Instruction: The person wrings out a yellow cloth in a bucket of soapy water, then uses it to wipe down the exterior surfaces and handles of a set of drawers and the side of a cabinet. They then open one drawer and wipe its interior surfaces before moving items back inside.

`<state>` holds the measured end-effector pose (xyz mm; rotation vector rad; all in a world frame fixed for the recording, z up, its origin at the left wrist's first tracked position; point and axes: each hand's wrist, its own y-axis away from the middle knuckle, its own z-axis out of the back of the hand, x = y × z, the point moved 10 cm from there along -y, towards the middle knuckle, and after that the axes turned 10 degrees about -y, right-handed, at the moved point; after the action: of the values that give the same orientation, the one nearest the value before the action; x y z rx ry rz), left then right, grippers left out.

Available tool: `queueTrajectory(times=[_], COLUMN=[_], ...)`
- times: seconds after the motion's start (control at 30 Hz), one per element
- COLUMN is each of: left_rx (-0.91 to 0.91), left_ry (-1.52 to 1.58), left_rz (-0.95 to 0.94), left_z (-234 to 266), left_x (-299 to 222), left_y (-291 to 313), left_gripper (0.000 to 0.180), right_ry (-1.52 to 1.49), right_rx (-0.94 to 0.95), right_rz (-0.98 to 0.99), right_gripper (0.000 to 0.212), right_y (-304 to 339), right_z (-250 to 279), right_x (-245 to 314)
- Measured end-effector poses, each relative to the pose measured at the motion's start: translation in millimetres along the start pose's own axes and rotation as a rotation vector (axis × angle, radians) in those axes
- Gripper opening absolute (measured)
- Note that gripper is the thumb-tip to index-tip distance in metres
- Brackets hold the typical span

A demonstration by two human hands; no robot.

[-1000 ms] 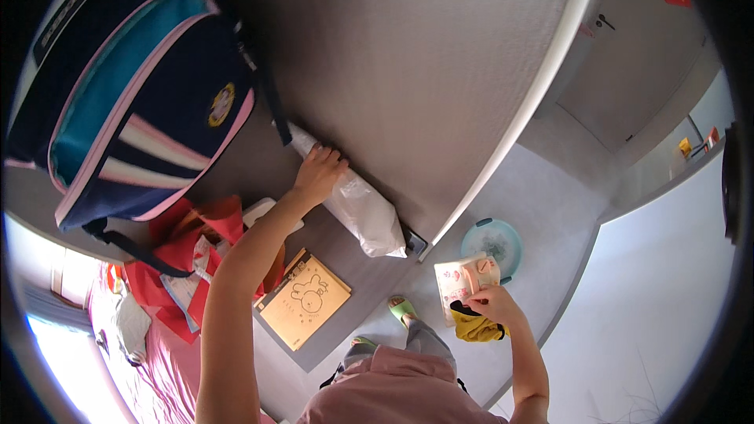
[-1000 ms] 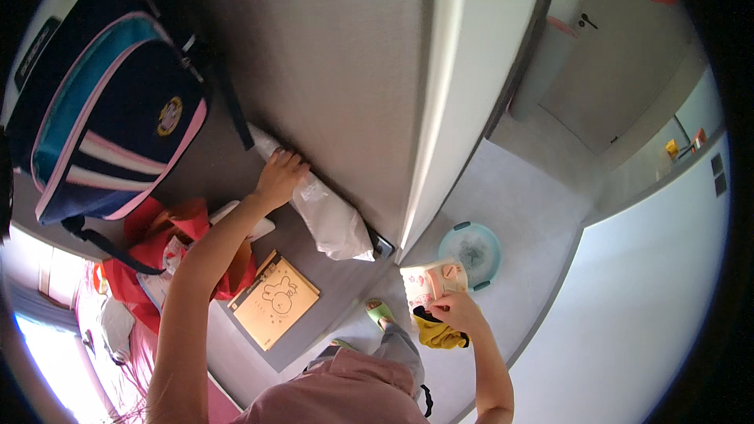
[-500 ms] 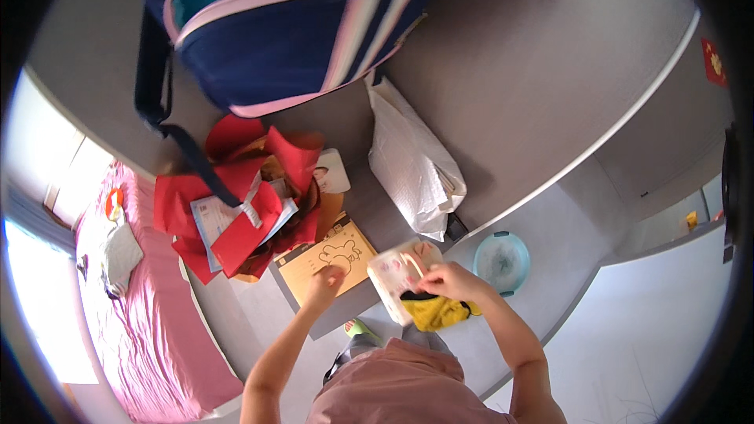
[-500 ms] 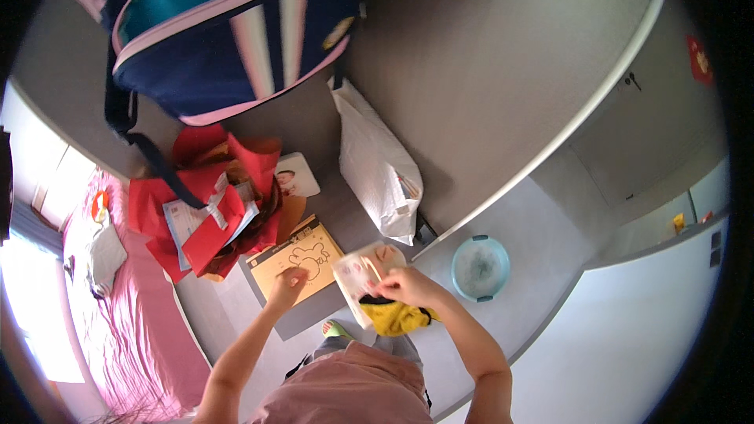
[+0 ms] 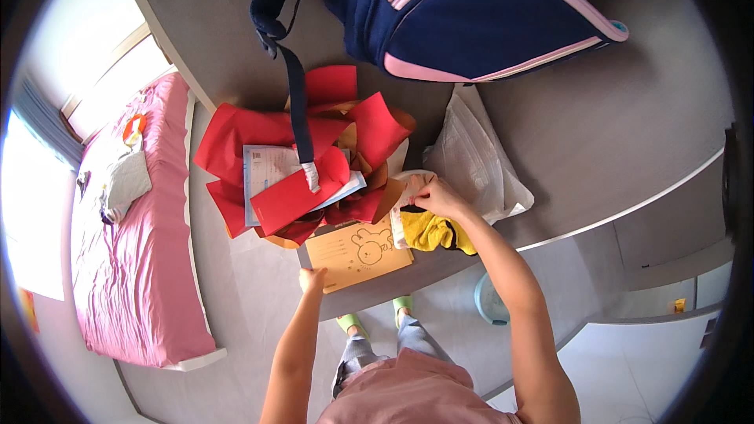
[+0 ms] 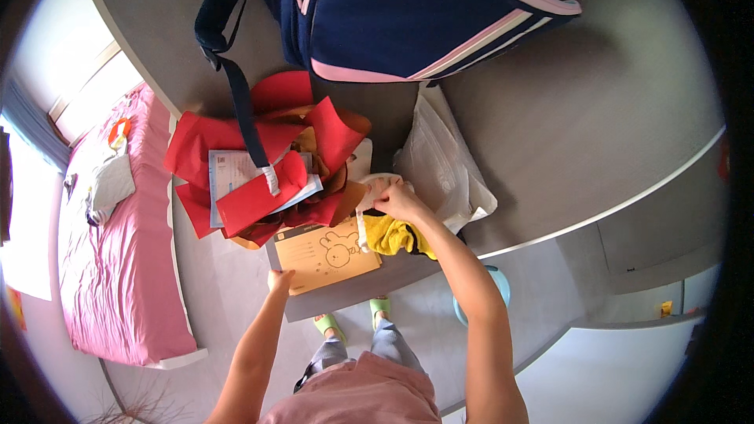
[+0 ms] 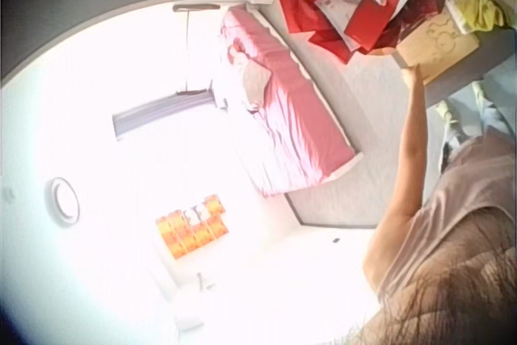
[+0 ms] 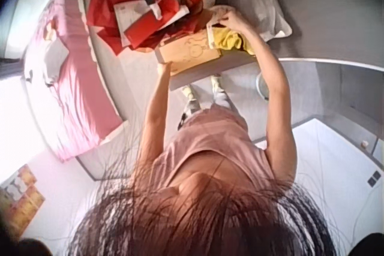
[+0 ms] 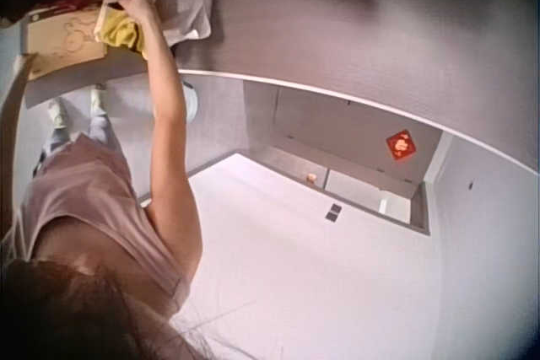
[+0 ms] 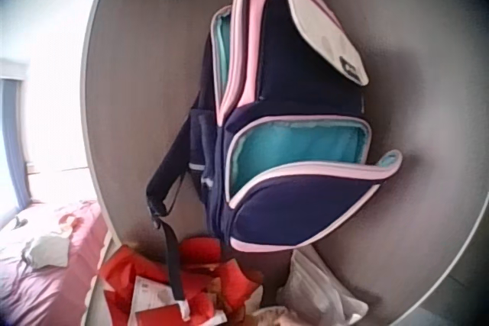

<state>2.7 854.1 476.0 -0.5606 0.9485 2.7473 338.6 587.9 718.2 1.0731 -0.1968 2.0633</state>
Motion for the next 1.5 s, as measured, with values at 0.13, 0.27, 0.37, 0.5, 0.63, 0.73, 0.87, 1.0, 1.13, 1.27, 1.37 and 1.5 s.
queueTrajectory(times=[0.13, 0.27, 0.37, 0.5, 0.63, 0.73, 0.87, 1.0, 1.13, 1.27, 1.37, 1.5], left_rx=[0.135, 0.021, 0.203, 0.294, 0.420, 0.235, 0.227, 0.181, 0.113, 0.254, 0.334, 0.755], left_ry=[0.164, 0.187, 0.285, 0.510, 0.654, 0.466, 0.561, 0.441, 0.182, 0.798, 0.732, 0.911], left_rz=[0.103, 0.157, 0.145, 0.167, -0.053, -0.136, -0.201, -0.098, -0.123, -0.121, 0.218, 0.027], left_z=[-29, -28, -54, -67, -66, -40, 16, 57, 83, 44, 24, 34], left_x=[20, 29, 8, -12, -40, -31, 10, 61, 143, 133, 147, 130], left_y=[-23, -30, -17, 6, 24, 26, 16, 22, -20, -6, -4, 1], left_gripper=[0.048, 0.036, 0.039, 0.024, 0.024, 0.028, 0.025, 0.026, 0.044, 0.086, 0.089, 0.057], right_ry=[-0.017, 0.021, -0.016, -0.023, -0.024, -0.010, -0.013, 0.015, -0.228, -0.243, -0.059, -0.064], right_rx=[0.007, -0.009, -0.015, 0.003, -0.029, -0.025, -0.077, -0.342, -0.305, -0.234, -0.389, -0.360], right_rz=[-0.045, 0.039, 0.033, -0.018, 0.030, -0.004, 0.018, 0.108, 0.144, 0.039, 0.096, 0.121], right_gripper=[0.030, 0.033, 0.027, 0.027, 0.029, 0.028, 0.026, 0.024, 0.023, 0.024, 0.027, 0.029], right_y=[-12, -13, -5, -3, -3, -5, -3, 49, 76, 81, 74, 48], right_z=[-6, -10, -6, -6, -3, -6, -11, 1, -37, -67, -74, -131], right_x=[-1, 17, 5, 1, 1, 2, 4, 19, 58, 53, 39, 27])
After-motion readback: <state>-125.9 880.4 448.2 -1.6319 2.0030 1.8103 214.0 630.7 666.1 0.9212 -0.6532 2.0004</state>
